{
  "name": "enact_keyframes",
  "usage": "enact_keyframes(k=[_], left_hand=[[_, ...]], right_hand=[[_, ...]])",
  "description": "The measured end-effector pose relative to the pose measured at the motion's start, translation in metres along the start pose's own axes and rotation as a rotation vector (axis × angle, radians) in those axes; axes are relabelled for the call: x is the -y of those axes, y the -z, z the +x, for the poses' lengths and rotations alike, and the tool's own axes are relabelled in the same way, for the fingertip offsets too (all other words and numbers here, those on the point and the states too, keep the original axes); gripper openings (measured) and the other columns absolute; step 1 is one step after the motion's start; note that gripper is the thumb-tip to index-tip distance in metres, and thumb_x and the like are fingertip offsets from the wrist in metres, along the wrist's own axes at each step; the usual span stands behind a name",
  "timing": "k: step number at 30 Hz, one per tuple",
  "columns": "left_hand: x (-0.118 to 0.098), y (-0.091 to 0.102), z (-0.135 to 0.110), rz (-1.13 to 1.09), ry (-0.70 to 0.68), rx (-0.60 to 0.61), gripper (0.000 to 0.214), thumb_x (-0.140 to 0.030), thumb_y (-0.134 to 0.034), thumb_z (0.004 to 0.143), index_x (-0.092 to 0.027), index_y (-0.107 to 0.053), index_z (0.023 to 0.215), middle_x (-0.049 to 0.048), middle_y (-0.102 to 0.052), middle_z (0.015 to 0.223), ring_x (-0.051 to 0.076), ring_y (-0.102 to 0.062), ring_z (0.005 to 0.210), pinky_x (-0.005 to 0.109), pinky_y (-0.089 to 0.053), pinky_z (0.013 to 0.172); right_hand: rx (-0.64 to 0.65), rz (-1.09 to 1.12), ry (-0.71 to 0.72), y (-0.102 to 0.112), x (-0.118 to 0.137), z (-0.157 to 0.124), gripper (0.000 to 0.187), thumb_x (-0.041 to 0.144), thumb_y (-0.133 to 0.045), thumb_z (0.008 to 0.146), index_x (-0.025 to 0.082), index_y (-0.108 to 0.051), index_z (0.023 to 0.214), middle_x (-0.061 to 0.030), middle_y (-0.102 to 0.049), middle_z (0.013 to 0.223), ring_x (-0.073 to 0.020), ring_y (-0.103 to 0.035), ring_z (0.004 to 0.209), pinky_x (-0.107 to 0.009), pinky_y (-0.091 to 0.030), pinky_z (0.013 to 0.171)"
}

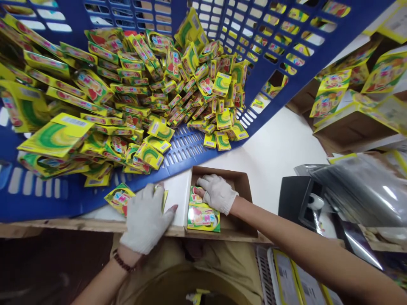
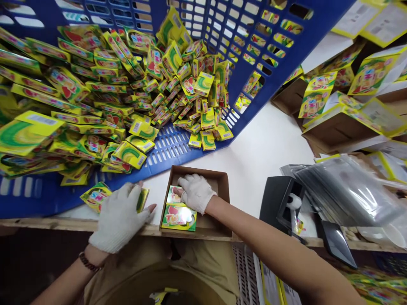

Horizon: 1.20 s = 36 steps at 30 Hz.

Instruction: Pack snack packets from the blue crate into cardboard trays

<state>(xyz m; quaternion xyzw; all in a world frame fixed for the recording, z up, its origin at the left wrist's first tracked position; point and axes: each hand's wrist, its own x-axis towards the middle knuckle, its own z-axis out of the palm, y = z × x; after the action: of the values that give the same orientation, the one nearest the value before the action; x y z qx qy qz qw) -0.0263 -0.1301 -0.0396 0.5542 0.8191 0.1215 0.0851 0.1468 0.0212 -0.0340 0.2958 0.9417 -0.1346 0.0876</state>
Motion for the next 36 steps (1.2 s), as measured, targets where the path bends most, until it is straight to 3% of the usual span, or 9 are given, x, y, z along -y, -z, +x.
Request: enact_keyframes(k=[3,7,11,14,18,23,28,31,36], left_hand=[[0.016,0.007,-0.003,0.015,0.061,0.100,0.056,-0.029,-0.059,0.077,-0.007,-0.057,0.129,0.0221,-0.064,0.113,0.043,-0.060,0.109,0.063,-0.045,0.091],[0.012,0.017,-0.006,-0.690,0.129,0.016,0.061,-0.042,-0.055,0.080,-0.016,-0.050,0.135,0.0145,-0.064,0.124,0.031,-0.061,0.114,0.047,-0.049,0.098],[-0.013,0.038,-0.013,-1.190,0.119,0.153,0.057,-0.060,-0.056,0.082,-0.020,-0.064,0.121,0.0088,-0.071,0.114,0.028,-0.065,0.103,0.039,-0.054,0.089],[-0.009,0.045,-0.016,-1.119,0.116,0.053,0.047,-0.061,-0.052,0.084,-0.024,-0.072,0.104,0.0072,-0.073,0.101,0.029,-0.065,0.100,0.043,-0.052,0.091],[0.046,0.039,-0.013,-0.369,0.142,-0.293,0.055,-0.059,-0.047,0.085,-0.015,-0.066,0.113,0.0199,-0.062,0.123,0.039,-0.054,0.118,0.056,-0.040,0.103],[0.083,0.017,-0.014,0.251,0.289,-0.291,0.071,-0.061,-0.058,0.075,-0.007,-0.054,0.121,0.0316,-0.046,0.136,0.051,-0.036,0.132,0.067,-0.030,0.103],[0.065,-0.003,-0.010,-0.072,0.207,-0.243,0.055,-0.038,-0.060,0.074,-0.012,-0.051,0.122,0.0204,-0.059,0.119,0.036,-0.058,0.111,0.050,-0.046,0.095],[0.067,-0.001,-0.001,-0.459,0.163,-0.215,0.056,-0.032,-0.051,0.077,-0.015,-0.049,0.130,0.0162,-0.060,0.126,0.029,-0.059,0.117,0.044,-0.047,0.101],[0.079,0.016,0.013,-0.955,0.104,0.122,0.059,-0.047,-0.057,0.076,-0.022,-0.057,0.130,0.0114,-0.061,0.135,0.027,-0.057,0.125,0.042,-0.048,0.104]], right_hand=[[-0.124,0.112,-0.009,0.007,0.001,-0.007,0.036,0.042,-0.051,0.096,0.014,-0.063,0.117,-0.0136,-0.066,0.110,-0.0276,-0.058,0.100,-0.040,-0.045,0.087],[-0.357,0.468,0.059,0.028,0.019,-0.022,0.027,0.031,-0.048,0.096,0.016,-0.063,0.113,-0.0104,-0.067,0.105,-0.0233,-0.059,0.099,-0.038,-0.046,0.090],[-0.196,0.908,-0.078,0.050,0.054,-0.026,0.035,0.037,-0.055,0.090,0.019,-0.058,0.120,-0.0062,-0.067,0.105,-0.0203,-0.060,0.091,-0.034,-0.049,0.081],[-0.078,1.017,-0.111,0.059,0.071,-0.019,0.029,0.036,-0.056,0.088,0.018,-0.059,0.111,-0.0053,-0.068,0.101,-0.0206,-0.060,0.090,-0.033,-0.049,0.080],[-0.166,0.906,-0.054,0.060,0.073,-0.010,0.031,0.035,-0.052,0.091,0.018,-0.056,0.117,-0.0060,-0.067,0.105,-0.0211,-0.059,0.093,-0.033,-0.048,0.083],[-0.070,0.560,0.311,0.052,0.081,0.006,0.019,0.022,-0.051,0.092,0.019,-0.060,0.109,-0.0041,-0.065,0.100,-0.0183,-0.058,0.091,-0.029,-0.046,0.081],[-0.016,-0.070,0.609,0.038,0.097,0.018,0.016,0.027,-0.056,0.092,0.020,-0.061,0.106,-0.0069,-0.062,0.098,-0.0209,-0.056,0.082,-0.033,-0.044,0.068],[-0.081,-0.189,0.683,0.034,0.101,0.019,0.016,0.026,-0.052,0.096,0.019,-0.061,0.106,-0.0099,-0.060,0.107,-0.0235,-0.057,0.093,-0.037,-0.046,0.073],[-0.284,-0.223,0.856,0.029,0.103,0.024,0.016,0.023,-0.052,0.096,0.016,-0.065,0.094,-0.0177,-0.050,0.137,-0.0311,-0.044,0.126,-0.048,-0.041,0.096]])
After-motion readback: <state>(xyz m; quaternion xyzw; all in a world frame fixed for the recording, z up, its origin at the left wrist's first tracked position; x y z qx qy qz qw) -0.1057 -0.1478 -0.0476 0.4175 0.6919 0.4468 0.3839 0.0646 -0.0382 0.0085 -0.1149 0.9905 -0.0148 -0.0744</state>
